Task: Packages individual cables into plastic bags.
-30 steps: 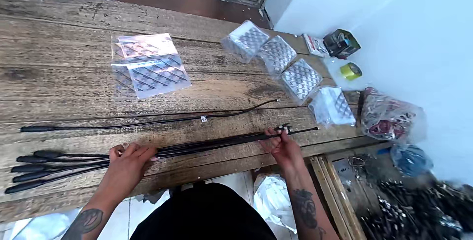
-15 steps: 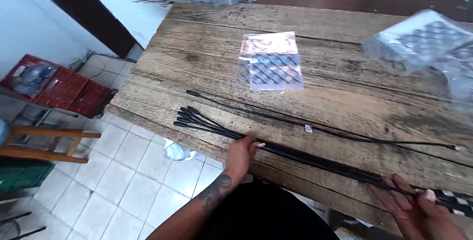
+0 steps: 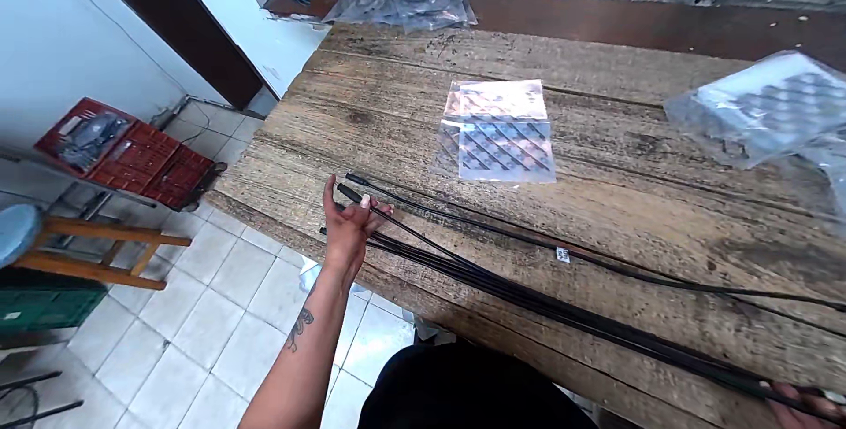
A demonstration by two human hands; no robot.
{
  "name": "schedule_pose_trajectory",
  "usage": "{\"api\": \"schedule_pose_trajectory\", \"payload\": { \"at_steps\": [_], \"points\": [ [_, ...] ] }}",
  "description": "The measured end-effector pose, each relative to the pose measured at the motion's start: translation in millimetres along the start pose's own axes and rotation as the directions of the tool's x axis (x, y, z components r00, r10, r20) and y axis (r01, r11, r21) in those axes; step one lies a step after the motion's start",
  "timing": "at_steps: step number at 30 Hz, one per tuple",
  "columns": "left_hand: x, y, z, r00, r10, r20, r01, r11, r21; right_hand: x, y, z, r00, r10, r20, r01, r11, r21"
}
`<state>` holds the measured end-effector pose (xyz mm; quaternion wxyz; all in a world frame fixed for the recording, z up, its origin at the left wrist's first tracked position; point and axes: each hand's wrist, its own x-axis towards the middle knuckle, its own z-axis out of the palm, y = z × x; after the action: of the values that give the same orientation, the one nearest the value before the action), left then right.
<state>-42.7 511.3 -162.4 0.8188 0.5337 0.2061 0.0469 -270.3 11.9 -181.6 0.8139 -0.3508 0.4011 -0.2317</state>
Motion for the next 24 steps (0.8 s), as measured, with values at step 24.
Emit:
{"api": "schedule_pose_trajectory", "payload": {
  "at_steps": [24],
  "points": [
    [-38, 24, 70, 0.337, -0.699, 0.631, -0.385, 0.509, 0.770, -49, 79, 244, 0.115, -0.109, 0.987, 0.956, -0.258, -0.140]
  ]
}}
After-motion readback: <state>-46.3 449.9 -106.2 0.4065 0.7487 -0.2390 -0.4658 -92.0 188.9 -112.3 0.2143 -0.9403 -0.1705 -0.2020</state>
